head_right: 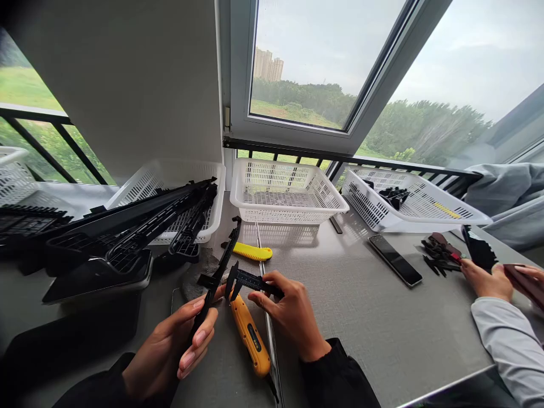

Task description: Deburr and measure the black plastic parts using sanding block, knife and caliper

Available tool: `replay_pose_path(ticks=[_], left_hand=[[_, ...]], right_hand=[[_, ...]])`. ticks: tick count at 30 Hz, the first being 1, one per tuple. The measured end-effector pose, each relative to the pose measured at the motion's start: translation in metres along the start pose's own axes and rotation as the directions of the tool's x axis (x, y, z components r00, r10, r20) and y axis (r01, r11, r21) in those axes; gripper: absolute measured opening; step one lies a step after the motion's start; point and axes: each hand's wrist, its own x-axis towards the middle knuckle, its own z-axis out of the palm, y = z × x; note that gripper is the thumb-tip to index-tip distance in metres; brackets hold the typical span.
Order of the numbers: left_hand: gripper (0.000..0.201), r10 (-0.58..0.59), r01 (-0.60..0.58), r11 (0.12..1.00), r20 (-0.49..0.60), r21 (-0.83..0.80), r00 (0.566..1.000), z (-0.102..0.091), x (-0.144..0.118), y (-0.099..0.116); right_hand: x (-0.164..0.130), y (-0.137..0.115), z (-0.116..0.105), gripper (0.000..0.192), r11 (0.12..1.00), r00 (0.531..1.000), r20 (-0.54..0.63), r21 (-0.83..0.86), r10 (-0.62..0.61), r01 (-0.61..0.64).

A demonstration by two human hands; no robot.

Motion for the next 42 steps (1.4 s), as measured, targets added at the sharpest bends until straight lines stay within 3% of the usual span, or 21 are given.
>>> replay_pose_path(ticks=[9,19,26,31,37,42], left_hand=[[0.024,-0.018,0.018,1.0,0.023,-0.008,1.0,-0.0022,0.0015,-0.0002],[0.043,-0.034,0.034,0.999,0.015,-0.008,0.999,-0.0026,-0.0001,-0.0004],[0.039,-0.027,0.027,0.999,0.017,-0.035,0.999,-0.003,0.0012,-0.0005],[0.034,-0.014,0.014,1.0,-0.036,-0.016,0.999,-0.0008,0.0011,0.0014],[0.041,-0.002,0.001,1.0,-0.058,-0.018,0.998,-0.0006,0.0026,0.0015],[0.048,-0.013,0.011,0.999,-0.052,-0.035,0.999,-0.0024,0.0023,-0.0005]], right_hand=[[-0.0004,-0.005,-0.0004,0.022,1.0,0.999,-0.032,0.029,-0.011,0.012],[-0.0013,-0.0041,0.0034,0.017,0.988,1.0,0.019,0.15,0.025,-0.028],[-0.0012,-0.0023,0.0051,0.018,0.997,0.999,0.031,0.069,-0.024,0.022],[0.0002,-0.0011,0.0037,0.032,0.998,0.999,0.049,0.061,0.022,-0.025],[0.0013,-0.0034,-0.0011,0.017,1.0,0.999,0.046,0.009,0.003,-0.004],[0.0007,0.0008,0.0018,0.033,1.0,1.0,0.02,0.012,0.014,-0.014]])
